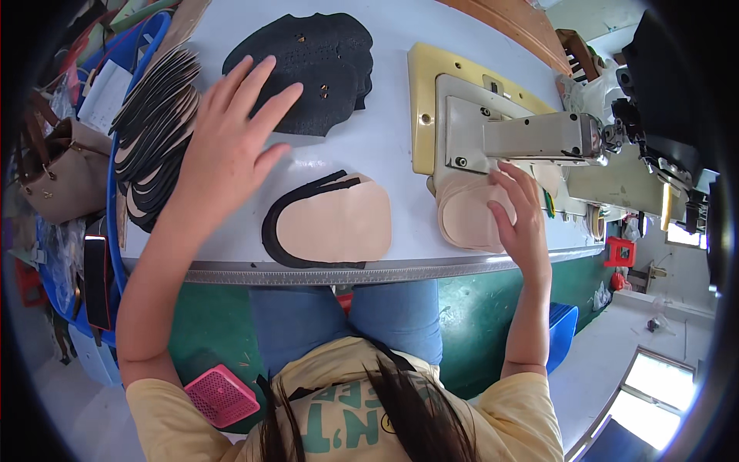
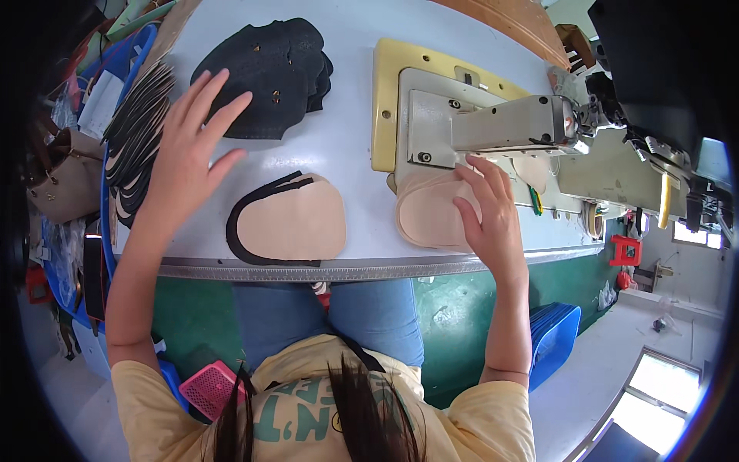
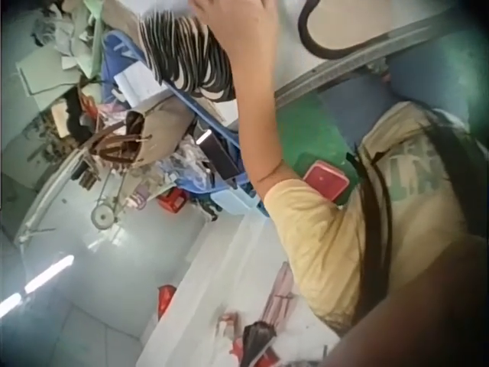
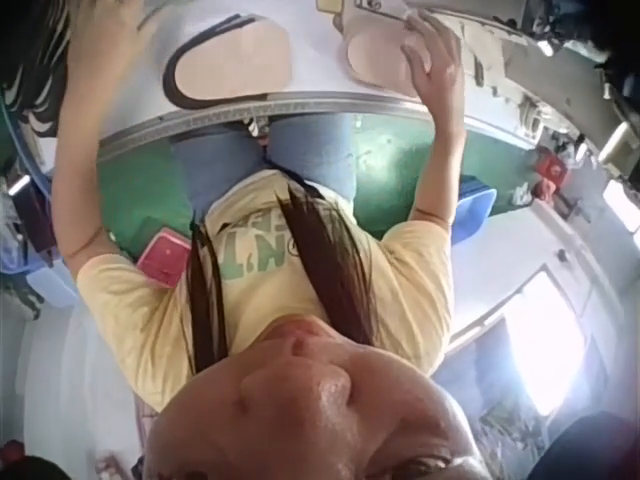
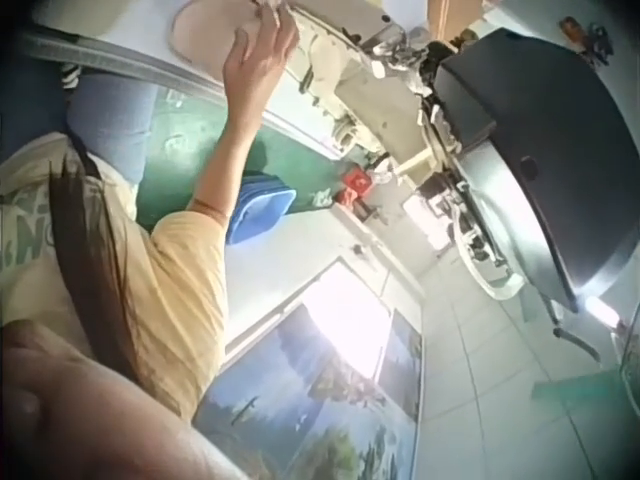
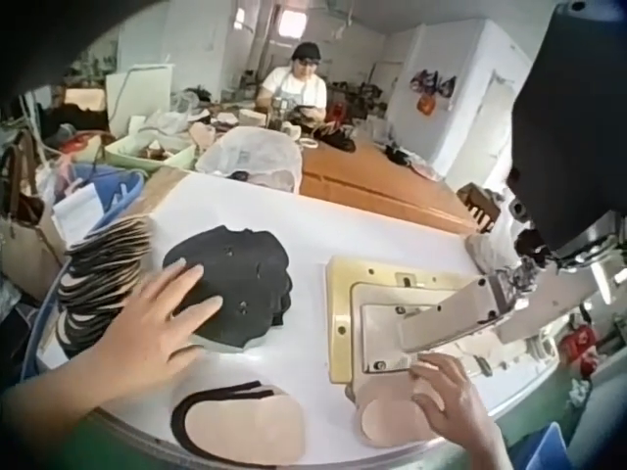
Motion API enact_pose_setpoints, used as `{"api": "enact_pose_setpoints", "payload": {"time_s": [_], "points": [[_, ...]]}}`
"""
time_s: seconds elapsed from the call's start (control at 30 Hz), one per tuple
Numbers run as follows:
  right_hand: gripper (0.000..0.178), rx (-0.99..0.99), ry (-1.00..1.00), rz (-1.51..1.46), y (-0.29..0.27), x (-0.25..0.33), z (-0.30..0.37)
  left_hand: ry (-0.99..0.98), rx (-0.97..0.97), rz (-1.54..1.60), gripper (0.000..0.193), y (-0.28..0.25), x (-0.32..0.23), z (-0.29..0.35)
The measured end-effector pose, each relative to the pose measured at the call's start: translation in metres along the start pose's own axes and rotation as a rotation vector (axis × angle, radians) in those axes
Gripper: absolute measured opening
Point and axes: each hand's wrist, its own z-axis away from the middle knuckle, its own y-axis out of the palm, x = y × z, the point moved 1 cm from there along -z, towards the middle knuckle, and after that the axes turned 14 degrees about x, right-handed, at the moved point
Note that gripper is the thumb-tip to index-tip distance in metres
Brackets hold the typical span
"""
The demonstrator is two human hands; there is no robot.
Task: Assembling shoe upper components by layering and aligning materials together at a workstation.
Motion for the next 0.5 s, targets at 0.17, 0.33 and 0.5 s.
{"api": "enact_pose_setpoints", "payload": {"time_s": [0.17,0.33,0.5], "points": [[0.03,-0.026,0.03,-0.04,0.017,-0.016,0.008,0.011,0.069,-0.056,0.043,0.01,0.013,-0.008],[0.017,-0.311,-0.088,0.145,0.021,-0.018,0.012,0.077,-0.153,-0.064,0.035,-0.004,0.007,0.0],[0.01,-0.236,0.093,-0.596,-0.007,-0.025,0.037,0.285,-0.061,0.023,0.026,-0.007,-0.071,0.058]]}}
